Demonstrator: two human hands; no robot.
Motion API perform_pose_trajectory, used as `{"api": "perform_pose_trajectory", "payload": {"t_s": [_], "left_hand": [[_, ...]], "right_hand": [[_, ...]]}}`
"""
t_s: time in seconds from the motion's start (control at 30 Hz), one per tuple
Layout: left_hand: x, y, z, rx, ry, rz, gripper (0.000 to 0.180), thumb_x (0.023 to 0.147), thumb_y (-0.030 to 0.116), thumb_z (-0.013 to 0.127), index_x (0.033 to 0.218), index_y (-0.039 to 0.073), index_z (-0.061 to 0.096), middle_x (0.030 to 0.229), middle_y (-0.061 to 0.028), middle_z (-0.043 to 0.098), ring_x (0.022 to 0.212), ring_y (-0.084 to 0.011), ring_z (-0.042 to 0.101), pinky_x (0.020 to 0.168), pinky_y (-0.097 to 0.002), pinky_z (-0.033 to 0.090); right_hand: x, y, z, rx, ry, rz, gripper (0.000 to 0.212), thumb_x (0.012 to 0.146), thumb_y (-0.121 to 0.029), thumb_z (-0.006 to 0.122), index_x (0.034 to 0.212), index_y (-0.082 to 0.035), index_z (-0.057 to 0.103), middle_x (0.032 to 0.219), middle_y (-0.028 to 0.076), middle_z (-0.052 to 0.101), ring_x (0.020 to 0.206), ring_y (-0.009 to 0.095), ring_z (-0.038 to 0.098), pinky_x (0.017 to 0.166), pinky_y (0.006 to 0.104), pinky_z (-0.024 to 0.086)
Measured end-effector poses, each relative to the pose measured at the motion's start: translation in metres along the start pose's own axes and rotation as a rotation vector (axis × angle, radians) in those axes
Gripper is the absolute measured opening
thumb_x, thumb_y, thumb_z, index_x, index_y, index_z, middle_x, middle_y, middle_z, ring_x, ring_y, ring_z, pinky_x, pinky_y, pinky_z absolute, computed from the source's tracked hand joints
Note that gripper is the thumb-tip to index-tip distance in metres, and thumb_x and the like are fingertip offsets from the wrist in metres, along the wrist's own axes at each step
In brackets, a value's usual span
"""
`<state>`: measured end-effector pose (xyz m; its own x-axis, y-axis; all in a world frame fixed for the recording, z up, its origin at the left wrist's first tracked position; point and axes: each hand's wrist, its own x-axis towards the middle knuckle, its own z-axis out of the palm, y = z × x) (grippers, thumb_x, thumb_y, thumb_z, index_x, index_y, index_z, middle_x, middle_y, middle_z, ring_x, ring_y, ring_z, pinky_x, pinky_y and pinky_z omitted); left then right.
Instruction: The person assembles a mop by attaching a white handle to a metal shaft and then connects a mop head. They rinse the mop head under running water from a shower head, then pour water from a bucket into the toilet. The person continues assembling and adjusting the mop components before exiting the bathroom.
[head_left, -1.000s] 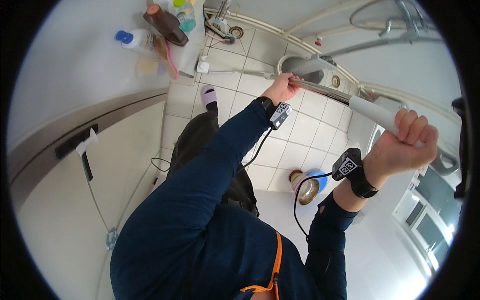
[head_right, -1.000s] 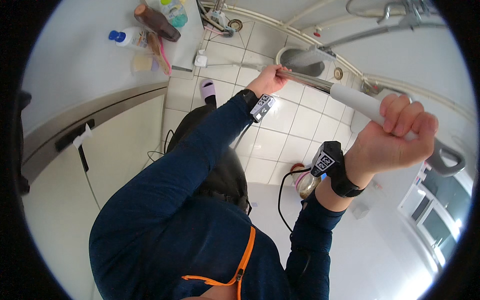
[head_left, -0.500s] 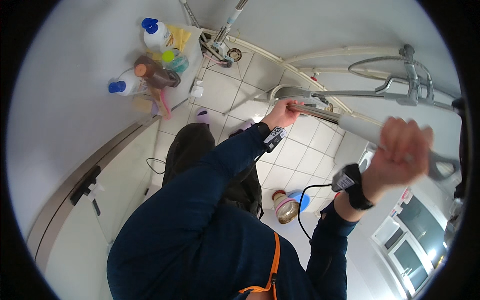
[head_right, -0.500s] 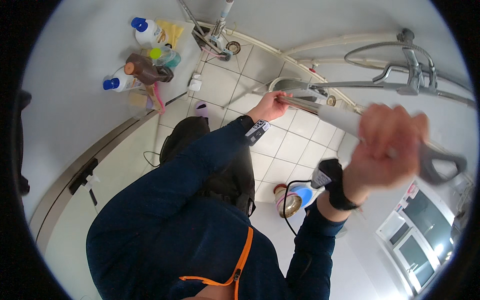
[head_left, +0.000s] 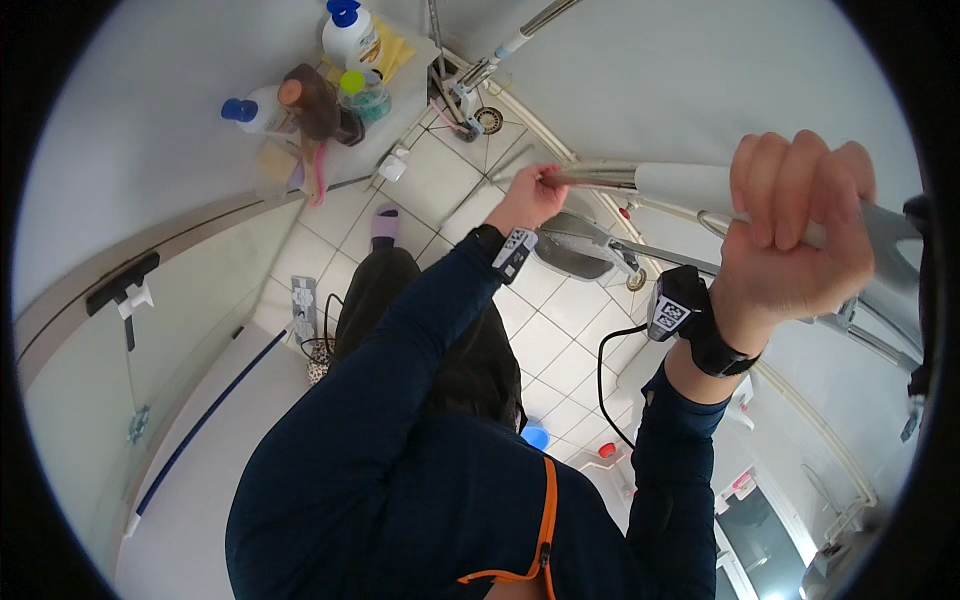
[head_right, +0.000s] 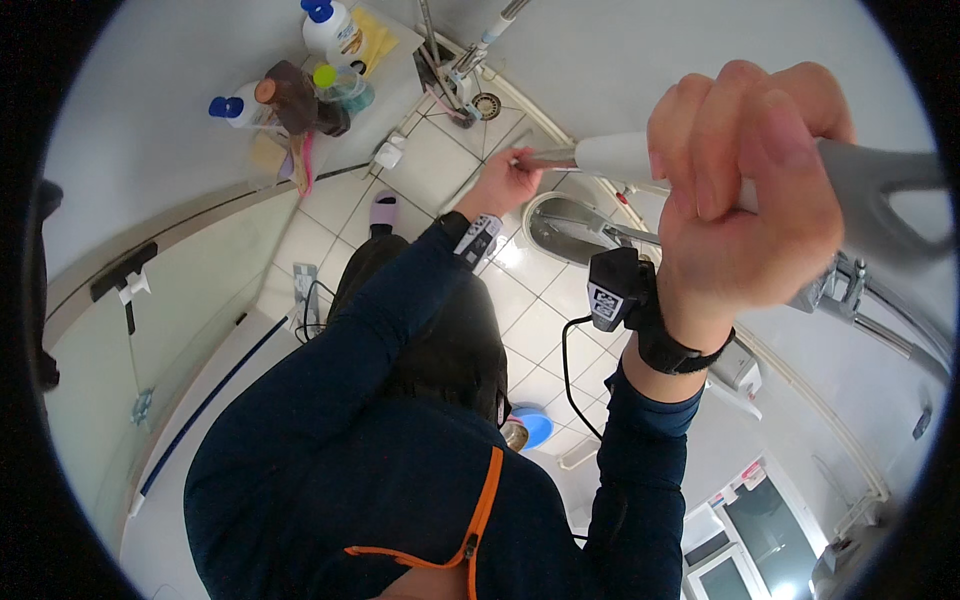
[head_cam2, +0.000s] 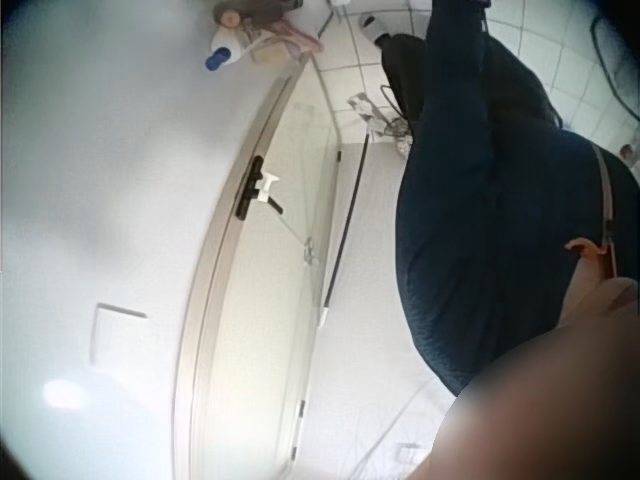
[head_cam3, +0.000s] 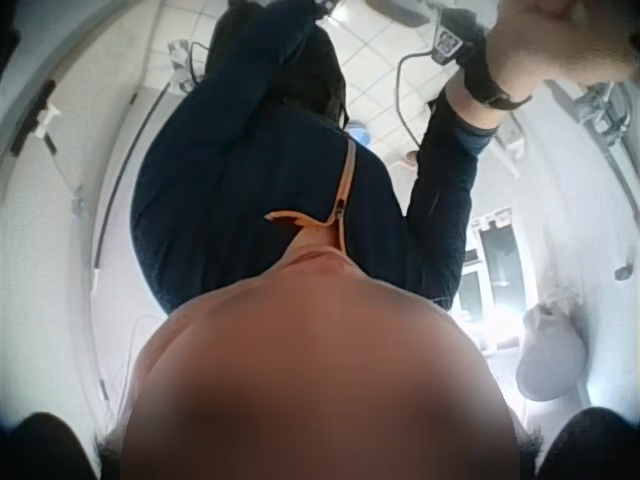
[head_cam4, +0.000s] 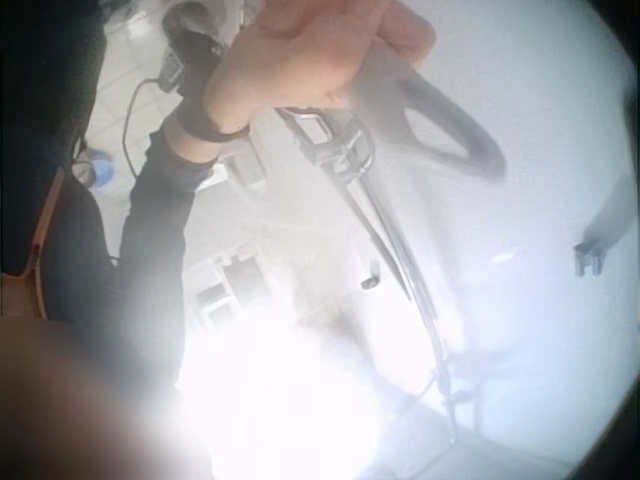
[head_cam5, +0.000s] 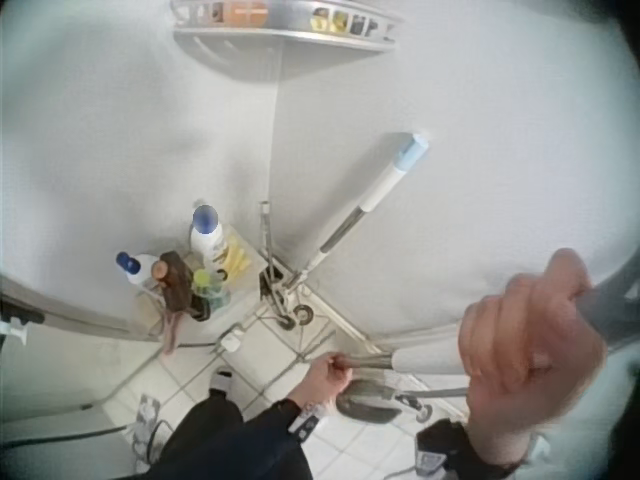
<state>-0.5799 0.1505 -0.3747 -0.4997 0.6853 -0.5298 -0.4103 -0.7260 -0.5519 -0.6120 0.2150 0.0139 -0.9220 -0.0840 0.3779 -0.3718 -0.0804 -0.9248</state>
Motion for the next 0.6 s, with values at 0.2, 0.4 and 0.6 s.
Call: {"api": "perform_pose_trajectory", "payload": {"t_s": [0.2,0.4,0.6], "left_hand": [[0.002,0.023,0.033,0.129,-0.096,0.111,0.01,0.088,0.003,0.05,0.081,-0.003,0.055,0.076,-0.0075,0.059,0.073,-0.0177,0.062,0.07,-0.0275,0.055],[-0.029,-0.018,0.019,0.115,0.002,-0.073,0.014,0.092,0.009,0.051,0.088,-0.003,0.056,0.076,-0.0072,0.06,0.074,-0.018,0.062,0.073,-0.0277,0.055],[-0.034,-0.036,0.027,0.173,0.01,-0.243,0.027,0.094,0.016,0.05,0.1,-0.01,0.052,0.094,-0.0147,0.057,0.091,-0.0224,0.06,0.085,-0.0316,0.053]], "right_hand": [[0.004,-0.005,0.002,0.027,-0.063,-0.025,0.022,0.085,-0.022,0.043,0.066,-0.012,0.036,0.048,0.0,0.034,0.04,0.01,0.028,0.043,0.029,0.027],[-0.025,-0.045,0.007,-0.079,-0.032,-0.029,0.025,0.089,-0.025,0.042,0.069,-0.013,0.035,0.049,-0.003,0.034,0.039,0.008,0.026,0.044,0.0259,0.026],[-0.024,-0.039,-0.003,-0.128,0.748,-0.062,0.015,0.087,-0.017,0.058,0.089,-0.003,0.052,0.057,-0.001,0.041,0.05,0.01,0.037,0.052,0.0266,0.033]]}}
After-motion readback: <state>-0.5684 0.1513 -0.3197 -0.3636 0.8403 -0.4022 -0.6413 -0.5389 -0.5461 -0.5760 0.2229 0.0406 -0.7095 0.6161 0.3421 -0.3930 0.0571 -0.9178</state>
